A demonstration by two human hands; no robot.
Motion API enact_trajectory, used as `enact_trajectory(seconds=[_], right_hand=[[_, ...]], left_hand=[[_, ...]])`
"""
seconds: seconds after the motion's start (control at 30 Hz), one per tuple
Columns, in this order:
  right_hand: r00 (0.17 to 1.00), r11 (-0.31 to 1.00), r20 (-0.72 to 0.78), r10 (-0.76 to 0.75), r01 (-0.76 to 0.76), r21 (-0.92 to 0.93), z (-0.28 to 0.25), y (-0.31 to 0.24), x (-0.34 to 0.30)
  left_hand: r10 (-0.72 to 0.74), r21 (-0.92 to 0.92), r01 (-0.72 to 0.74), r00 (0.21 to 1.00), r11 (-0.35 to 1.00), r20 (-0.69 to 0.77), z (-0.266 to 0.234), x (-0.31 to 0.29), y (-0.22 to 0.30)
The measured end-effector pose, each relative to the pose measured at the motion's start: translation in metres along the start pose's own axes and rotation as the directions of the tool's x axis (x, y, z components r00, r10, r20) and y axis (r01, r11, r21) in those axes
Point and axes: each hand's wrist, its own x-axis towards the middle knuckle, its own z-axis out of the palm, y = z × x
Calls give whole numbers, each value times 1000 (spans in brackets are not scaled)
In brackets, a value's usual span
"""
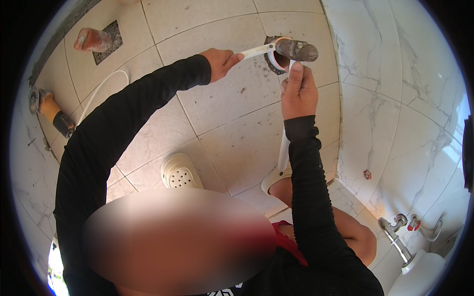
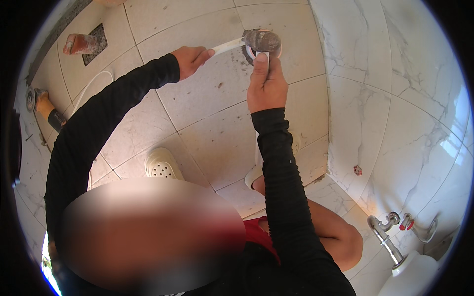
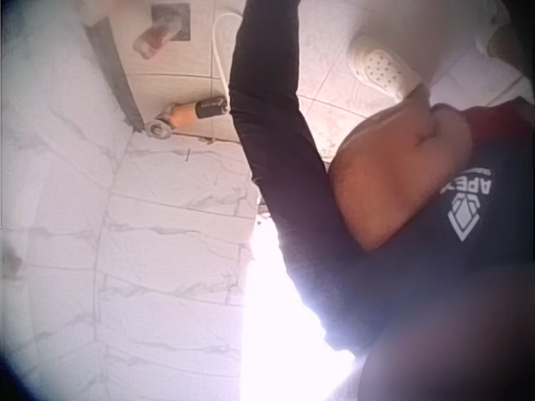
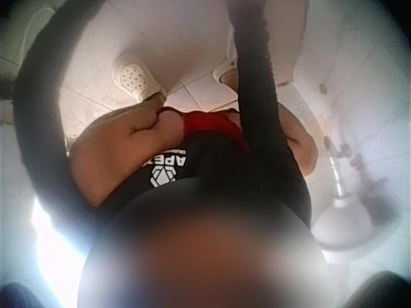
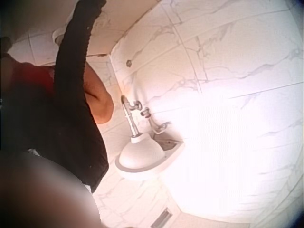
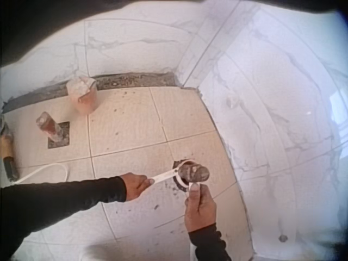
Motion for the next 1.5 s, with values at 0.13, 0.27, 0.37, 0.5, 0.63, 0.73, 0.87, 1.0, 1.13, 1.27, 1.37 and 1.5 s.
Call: enact_trajectory(seconds=[0.13, 0.27, 0.37, 0.5, 0.63, 0.73, 0.87, 1.0, 1.13, 1.27, 1.37, 1.5], right_hand=[[1000, 1000, 7, -1, 1, 21, -1, -1, 0], [1000, 1000, 7, -1, 1, 18, 0, -1, 0], [1000, 1000, 9, -7, 7, 17, -1, 1, 0], [1000, 1000, 10, -5, 5, 20, -2, 1, -2], [999, 1000, 28, 19, -19, 0, -2, -4, -1], [997, 993, -1, -71, 70, -97, -2, -11, 3], [985, 986, -40, -167, 165, -38, -3, -21, 8], [982, 968, -52, -181, 169, -185, 8, -20, 12], [999, 956, -20, -46, 38, -292, 15, -10, 21], [992, 995, -78, -98, 99, 13, 9, -3, 13], [995, 994, -82, -50, 58, 97, 3, -1, 5], [999, 995, -31, 28, -24, 97, -9, 3, -6]], left_hand=[[13, 16, -13, 1000, 1000, 8, 1, -1, 1], [1, 40, -1, 1000, 999, -5, 2, 0, 3], [1, 50, 0, 1000, 999, -12, 2, 0, 4], [17, 56, -16, 1000, 998, -16, 1, 0, 3], [41, 36, -40, 999, 999, -35, 0, -1, 3], [15, 28, -15, 1000, 1000, -18, 1, -1, 2], [-3, 38, 4, 1000, 999, -15, 3, 0, 0], [29, 12, -29, 999, 1000, -19, 3, -1, -1], [16, 52, -16, 1000, 999, 15, 6, 7, 5], [-39, -42, 39, 999, 998, 6, 2, 0, 5], [-12, -119, 11, 1000, 993, -6, -3, -2, 5], [15, -72, -15, 1000, 997, -6, -6, -6, 10]])
